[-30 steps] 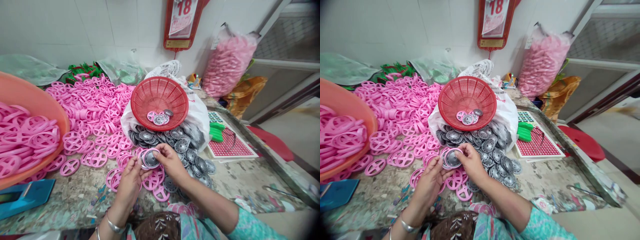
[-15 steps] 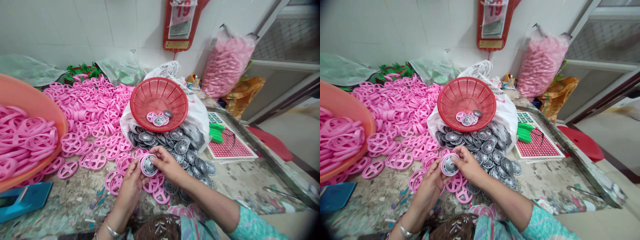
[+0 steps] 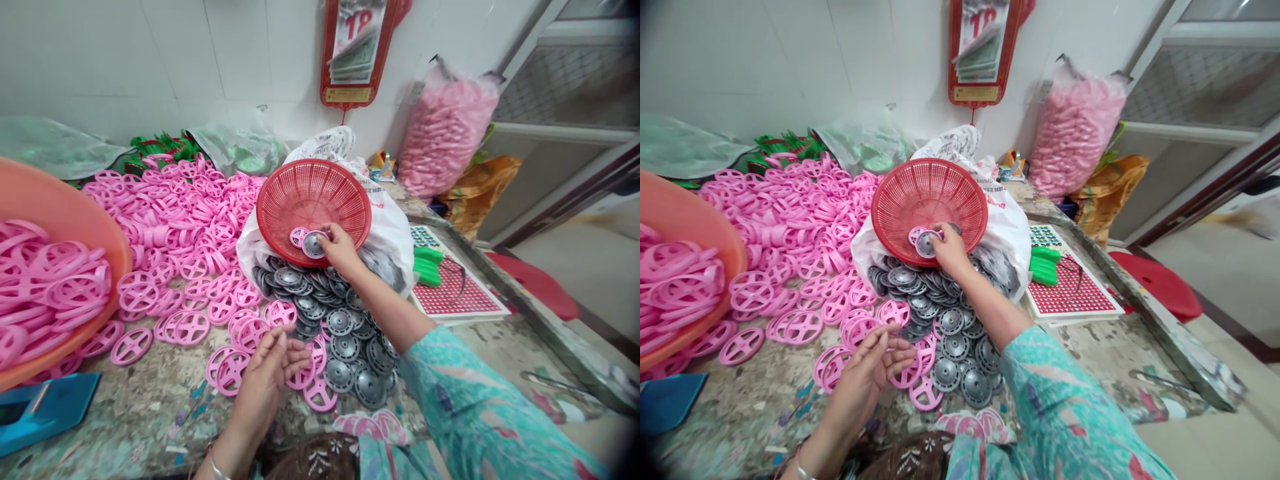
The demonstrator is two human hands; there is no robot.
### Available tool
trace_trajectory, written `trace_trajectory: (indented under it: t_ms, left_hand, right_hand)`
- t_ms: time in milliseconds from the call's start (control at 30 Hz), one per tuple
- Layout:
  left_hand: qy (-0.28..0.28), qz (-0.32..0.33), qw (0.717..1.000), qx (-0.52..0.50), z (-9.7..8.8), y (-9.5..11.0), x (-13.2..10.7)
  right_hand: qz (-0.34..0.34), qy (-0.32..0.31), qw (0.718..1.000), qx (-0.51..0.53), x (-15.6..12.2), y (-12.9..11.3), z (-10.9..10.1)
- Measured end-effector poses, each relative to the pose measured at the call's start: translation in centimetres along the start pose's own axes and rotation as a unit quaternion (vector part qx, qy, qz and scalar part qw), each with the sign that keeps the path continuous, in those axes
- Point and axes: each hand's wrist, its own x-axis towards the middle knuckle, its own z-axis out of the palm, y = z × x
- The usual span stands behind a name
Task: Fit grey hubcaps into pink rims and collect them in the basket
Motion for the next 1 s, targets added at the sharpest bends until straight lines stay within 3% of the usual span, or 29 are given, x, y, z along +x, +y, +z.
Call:
trace_trajectory:
  t_ms: [133, 233, 400, 500, 567, 667, 767, 867, 1000]
  left_hand:
    - [0.002, -0.006, 1.000, 0.014, 0.5, 0.2, -0.2]
    - [0.003, -0.008, 1.000, 0.020, 0.4, 0.1, -0.3]
    - [-0.006, -0.020, 0.999, 0.044, 0.1, -0.5, -0.3]
    - [-0.011, -0.026, 0.997, 0.070, 0.4, -0.8, -0.5]
    - [-0.009, -0.028, 0.995, 0.093, 0.7, -0.8, -0.7]
    - [-0.005, -0.030, 0.993, 0.114, 1.1, -0.9, -0.9]
    - [-0.009, -0.030, 0.992, 0.123, 1.5, -1.1, -0.9]
    - [-0.018, -0.032, 0.990, 0.138, 1.9, -1.6, -0.9]
    - [-0.028, -0.030, 0.987, 0.154, 2.1, -2.3, -1.0]
  right_hand:
    - [-0.029, -0.026, 0.997, -0.074, 1.0, 0.0, 0.9]
    - [-0.065, -0.019, 0.990, -0.124, 0.0, -0.6, 0.2]
    - [-0.198, 0.002, 0.954, -0.225, -3.7, 0.0, -3.6]
    - [-0.210, 0.030, 0.944, -0.252, -6.1, 2.1, -7.4]
    - [-0.168, 0.086, 0.945, -0.268, -7.1, 4.1, -10.6]
    - [0.016, 0.178, 0.933, -0.313, -7.8, 7.7, -16.1]
    - [0.102, 0.196, 0.915, -0.338, -7.6, 10.8, -20.8]
    - [0.132, 0.168, 0.907, -0.362, -6.7, 12.6, -23.2]
    - [0.129, 0.116, 0.906, -0.387, -5.2, 13.3, -23.8]
